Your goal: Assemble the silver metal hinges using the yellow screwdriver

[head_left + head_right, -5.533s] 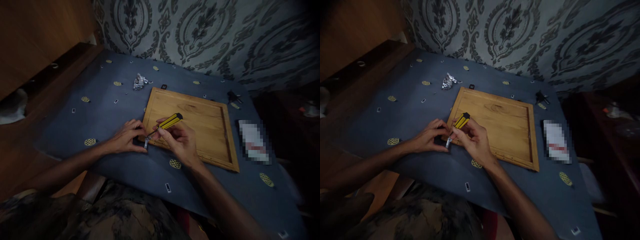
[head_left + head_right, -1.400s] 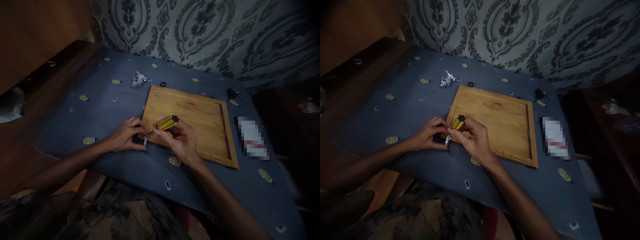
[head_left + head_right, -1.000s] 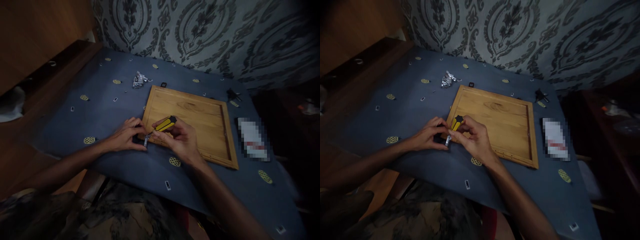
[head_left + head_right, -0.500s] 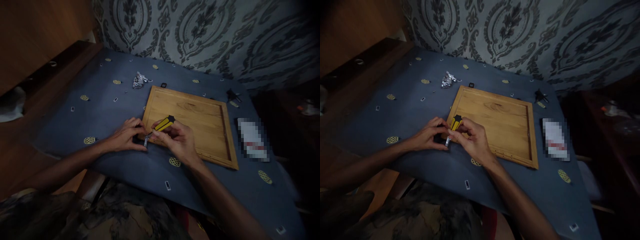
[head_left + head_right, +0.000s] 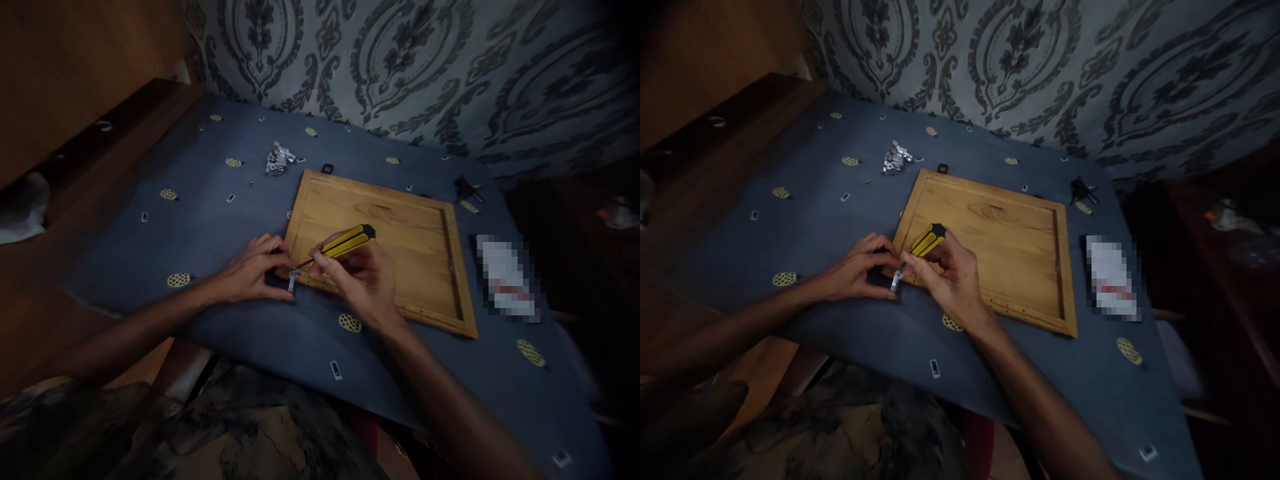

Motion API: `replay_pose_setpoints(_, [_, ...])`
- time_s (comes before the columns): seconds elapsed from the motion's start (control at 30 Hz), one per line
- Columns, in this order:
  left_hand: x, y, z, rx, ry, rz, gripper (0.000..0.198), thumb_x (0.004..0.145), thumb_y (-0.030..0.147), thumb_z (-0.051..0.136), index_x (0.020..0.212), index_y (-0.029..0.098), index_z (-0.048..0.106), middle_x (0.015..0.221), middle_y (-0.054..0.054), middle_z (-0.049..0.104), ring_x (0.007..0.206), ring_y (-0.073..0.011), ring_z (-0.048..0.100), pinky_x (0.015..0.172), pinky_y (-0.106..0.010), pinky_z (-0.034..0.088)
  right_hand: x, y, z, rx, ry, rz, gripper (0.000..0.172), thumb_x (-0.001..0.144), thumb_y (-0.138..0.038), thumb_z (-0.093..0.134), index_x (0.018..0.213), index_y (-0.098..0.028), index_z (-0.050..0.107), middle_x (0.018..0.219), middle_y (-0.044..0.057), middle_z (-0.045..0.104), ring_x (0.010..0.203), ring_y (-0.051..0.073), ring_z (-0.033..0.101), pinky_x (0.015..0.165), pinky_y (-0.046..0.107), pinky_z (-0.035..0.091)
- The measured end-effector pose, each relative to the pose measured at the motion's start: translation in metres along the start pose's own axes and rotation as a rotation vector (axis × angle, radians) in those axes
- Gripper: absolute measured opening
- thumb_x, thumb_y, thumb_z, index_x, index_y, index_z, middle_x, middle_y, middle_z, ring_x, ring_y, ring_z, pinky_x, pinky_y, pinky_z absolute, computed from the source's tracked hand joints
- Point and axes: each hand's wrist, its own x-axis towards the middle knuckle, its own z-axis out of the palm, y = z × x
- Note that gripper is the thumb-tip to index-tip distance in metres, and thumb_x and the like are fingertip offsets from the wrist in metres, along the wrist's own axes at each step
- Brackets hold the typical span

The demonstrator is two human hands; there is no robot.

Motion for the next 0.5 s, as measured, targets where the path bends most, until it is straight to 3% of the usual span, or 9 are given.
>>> replay_pose_setpoints(0.37, [0.0002,-0.001,0.0009,-0.003,-0.001,0.001,0.052,0.083,0.064,0.082,0.112,0.022,0.075,0.116,-0.008,0.064,0.106,-0.0267,0.056,0.092,-0.04,0.043,0.0012,0.0018,0.005,0.065,-0.051,0.028,0.03,0.083,-0.048,0.086,0.088,-0.023,0.069,0.083,-0.002,0.075,0.064,0.013,0.073,0.062,0.027,0.064])
replay_pose_setpoints(0.5, [0.0004,-0.0007,0.0011,-0.002,0.01,0.015,0.052,0.083,0.065,0.081,0.111,0.022,0.075,0.116,-0.008,0.064,0.106,-0.0265,0.055,0.091,-0.039,0.043,0.0019,-0.0037,-0.0004,0.011,-0.143,0.039,0.03,0.089,-0.049,0.08,0.104,-0.024,0.073,0.087,0.001,0.077,0.073,0.016,0.076,0.071,0.031,0.067])
